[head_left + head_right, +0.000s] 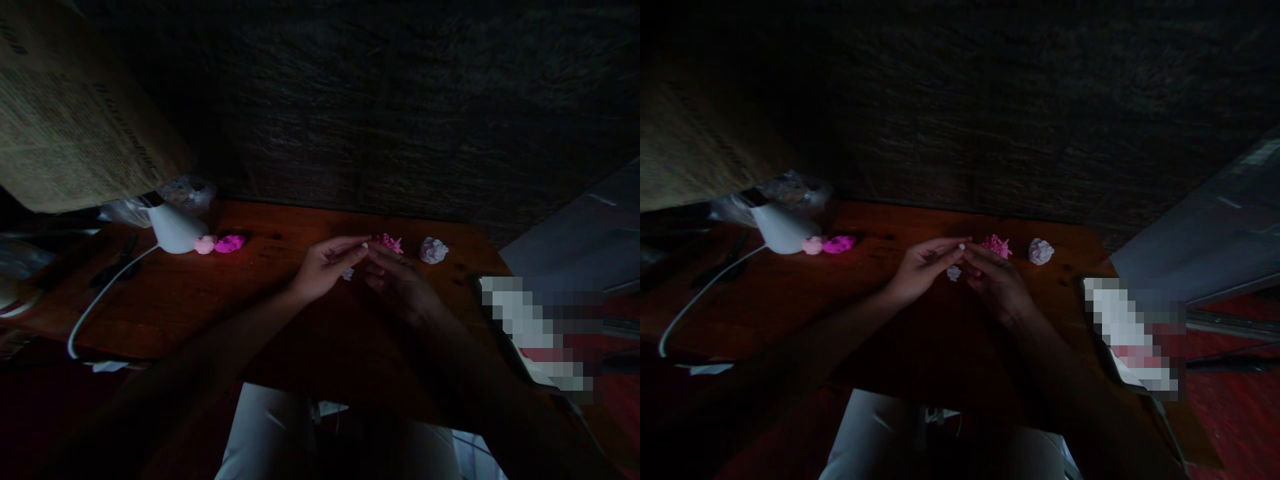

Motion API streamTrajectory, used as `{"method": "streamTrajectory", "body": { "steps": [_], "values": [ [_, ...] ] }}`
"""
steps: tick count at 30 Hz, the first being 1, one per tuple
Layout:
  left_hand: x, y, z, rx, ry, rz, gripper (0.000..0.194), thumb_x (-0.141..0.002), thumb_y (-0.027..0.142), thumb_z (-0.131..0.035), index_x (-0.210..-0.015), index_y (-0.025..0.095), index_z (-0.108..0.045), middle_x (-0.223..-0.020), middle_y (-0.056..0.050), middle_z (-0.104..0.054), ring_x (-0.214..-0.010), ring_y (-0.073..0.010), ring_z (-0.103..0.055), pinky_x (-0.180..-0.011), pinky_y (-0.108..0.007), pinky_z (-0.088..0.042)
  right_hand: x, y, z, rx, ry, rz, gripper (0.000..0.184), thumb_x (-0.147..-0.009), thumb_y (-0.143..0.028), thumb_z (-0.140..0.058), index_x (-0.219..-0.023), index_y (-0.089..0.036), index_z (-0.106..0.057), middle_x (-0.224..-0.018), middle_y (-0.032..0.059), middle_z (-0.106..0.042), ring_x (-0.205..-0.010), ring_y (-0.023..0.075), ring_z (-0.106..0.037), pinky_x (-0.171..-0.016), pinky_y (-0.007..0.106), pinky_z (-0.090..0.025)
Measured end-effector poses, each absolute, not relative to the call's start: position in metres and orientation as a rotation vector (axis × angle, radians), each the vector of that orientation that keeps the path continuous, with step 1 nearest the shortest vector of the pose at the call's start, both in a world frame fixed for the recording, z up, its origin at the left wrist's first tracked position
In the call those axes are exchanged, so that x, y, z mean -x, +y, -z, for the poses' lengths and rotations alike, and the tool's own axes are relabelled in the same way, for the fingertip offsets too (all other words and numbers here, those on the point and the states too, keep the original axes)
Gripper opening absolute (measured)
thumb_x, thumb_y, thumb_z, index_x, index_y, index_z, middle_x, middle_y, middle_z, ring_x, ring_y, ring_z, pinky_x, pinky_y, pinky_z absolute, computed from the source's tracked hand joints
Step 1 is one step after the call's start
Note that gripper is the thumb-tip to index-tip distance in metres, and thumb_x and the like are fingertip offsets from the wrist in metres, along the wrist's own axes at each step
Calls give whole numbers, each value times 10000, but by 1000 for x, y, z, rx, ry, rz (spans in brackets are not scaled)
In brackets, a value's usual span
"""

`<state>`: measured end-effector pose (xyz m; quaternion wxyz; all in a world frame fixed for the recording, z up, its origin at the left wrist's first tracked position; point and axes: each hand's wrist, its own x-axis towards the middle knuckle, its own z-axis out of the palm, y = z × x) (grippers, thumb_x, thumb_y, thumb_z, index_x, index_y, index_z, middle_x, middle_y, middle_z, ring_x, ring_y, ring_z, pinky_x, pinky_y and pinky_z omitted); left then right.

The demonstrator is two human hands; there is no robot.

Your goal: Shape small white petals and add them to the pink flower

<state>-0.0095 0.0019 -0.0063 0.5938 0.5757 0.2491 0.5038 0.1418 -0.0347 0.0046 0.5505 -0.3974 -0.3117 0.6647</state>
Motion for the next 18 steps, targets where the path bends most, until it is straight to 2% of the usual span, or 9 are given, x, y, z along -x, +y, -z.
{"method": "streamTrajectory", "body": {
  "steps": [4, 9, 12, 18],
  "values": [
    [9, 1, 7, -1271, 639, -1134, 338, -754, 397, -788, -1028, 199, -769, -1110, -84, -761, -999, -197, -708, -909, -327, -528, -141, -37, -4, 983, -820, -1508, 270, -603, -366, -887, -834, -274, -782, -824, -6, -682, -636, 96, -473, -577, 247, -379],
    [7, 1, 10, -1123, 594, -1092, 396, -700, 419, -827, -1028, 202, -773, -1075, -81, -765, -968, -195, -706, -887, -338, -534, -139, -40, 0, 1049, -987, -1211, 233, -666, -440, -856, -823, -287, -778, -675, -20, -615, -575, 112, -433, -541, 274, -332],
    [7, 2, 11, -1084, 553, -1060, 393, -700, 416, -828, -1022, 199, -770, -1065, -75, -761, -976, -185, -695, -912, -345, -526, -137, -41, 2, 1116, -1102, -1033, 176, -746, -434, -803, -853, -297, -772, -683, -16, -622, -570, 128, -444, -547, 297, -349],
    [8, 5, 12, -1055, 561, -1079, 318, -733, 411, -805, -934, 171, -750, -973, -66, -745, -933, -175, -690, -864, -320, -531, -135, -42, 1, 1127, -1219, -884, 157, -804, -402, -756, -930, -309, -752, -758, -1, -664, -625, 149, -513, -581, 311, -398]
  ]
}}
